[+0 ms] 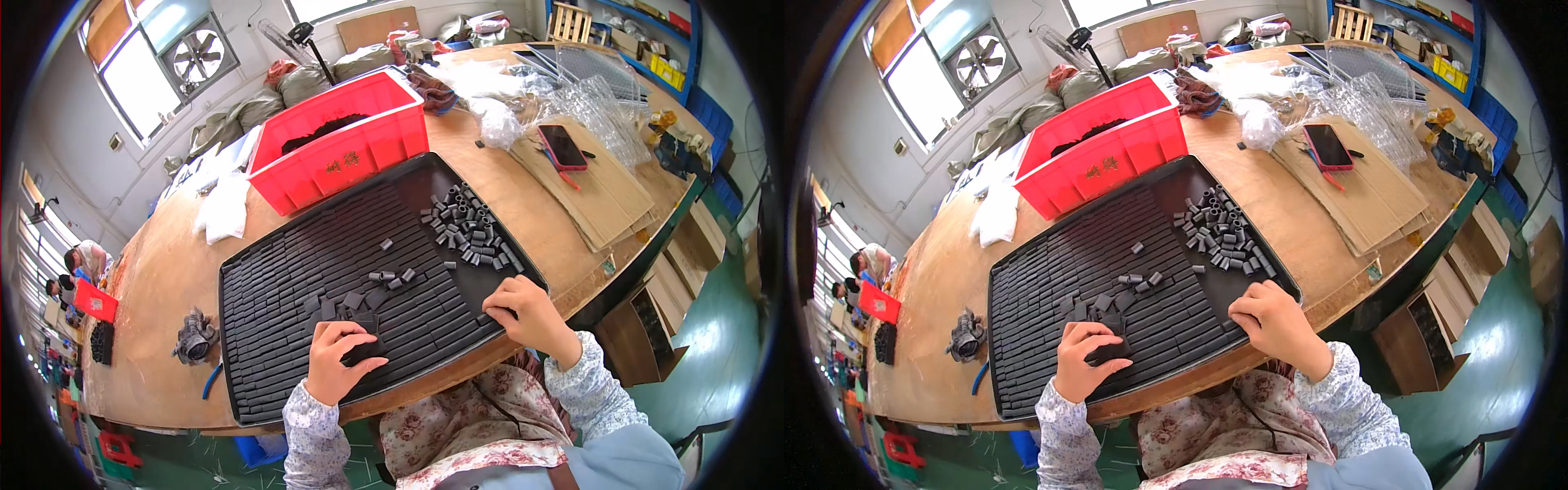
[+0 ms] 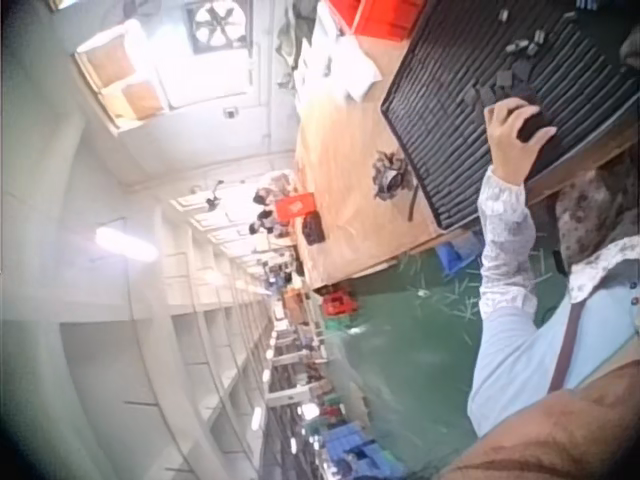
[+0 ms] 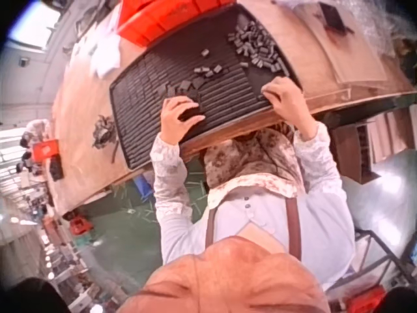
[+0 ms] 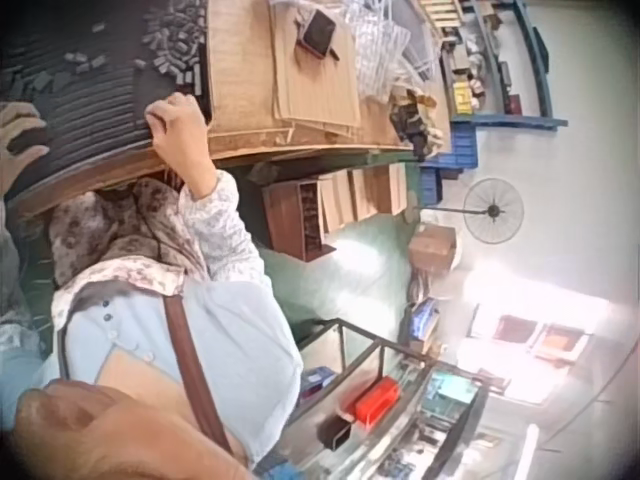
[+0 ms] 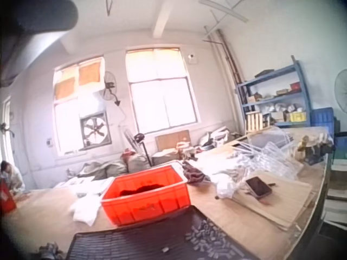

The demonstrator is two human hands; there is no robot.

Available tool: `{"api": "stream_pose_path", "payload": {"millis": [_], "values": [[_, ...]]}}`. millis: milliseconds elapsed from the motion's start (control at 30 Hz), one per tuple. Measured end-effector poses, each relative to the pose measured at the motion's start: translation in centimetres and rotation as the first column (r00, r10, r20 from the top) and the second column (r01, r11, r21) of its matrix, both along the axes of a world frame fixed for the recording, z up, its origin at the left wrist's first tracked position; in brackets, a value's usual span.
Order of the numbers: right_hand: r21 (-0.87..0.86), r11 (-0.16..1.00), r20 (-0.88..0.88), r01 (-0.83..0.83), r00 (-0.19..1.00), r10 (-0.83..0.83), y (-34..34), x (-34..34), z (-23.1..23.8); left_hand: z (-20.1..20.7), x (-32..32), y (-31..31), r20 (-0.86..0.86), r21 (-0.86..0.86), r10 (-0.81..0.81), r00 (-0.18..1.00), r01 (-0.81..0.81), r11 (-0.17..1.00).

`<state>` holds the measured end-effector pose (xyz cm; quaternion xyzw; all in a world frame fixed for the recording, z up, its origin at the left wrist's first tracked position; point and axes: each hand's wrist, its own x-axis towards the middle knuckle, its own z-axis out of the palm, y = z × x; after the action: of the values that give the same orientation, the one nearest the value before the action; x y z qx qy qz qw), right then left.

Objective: The person assembles small black components by hand on a black tray at a workbench.

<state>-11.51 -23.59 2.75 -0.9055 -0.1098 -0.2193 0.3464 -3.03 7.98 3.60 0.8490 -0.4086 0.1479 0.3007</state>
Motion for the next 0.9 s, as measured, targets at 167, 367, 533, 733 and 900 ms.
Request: {"api": "stream_pose_path", "payload": {"millis": [167,367,533,733,900], "values": [[0.125,0.984,-0.136,-0.129,0.980,0.146,-0.3,0.6,-0.1,0.0,-1.6,-0.2,-0.102,-0.071,0.073,0.992,-0.080,0.994],[0.039,0.993,-0.240,-0.109,0.964,0.116,0.3,0.7,1.7,0.9,-3.0,2.0,-0.042,-0.056,0.178,0.983,-0.180,0.982],[-0.023,0.999,0.037,-0.032,0.999,0.032,3.9,4.9,2.5,0.3,-3.3,1.9,-0.069,-0.036,0.204,0.977,-0.207,0.978],[-0.252,0.963,0.093,-0.097,0.988,0.124,6.8,10.0,0.6,-0.4,-3.6,1.2,-0.438,-0.178,0.134,0.889,-0.233,0.956],[-0.023,0.999,0.154,-0.041,0.987,0.044,6.7,8.3,1.4,-0.1,-3.9,-0.4,-0.739,-0.540,-0.287,0.610,-0.281,0.794]]}}
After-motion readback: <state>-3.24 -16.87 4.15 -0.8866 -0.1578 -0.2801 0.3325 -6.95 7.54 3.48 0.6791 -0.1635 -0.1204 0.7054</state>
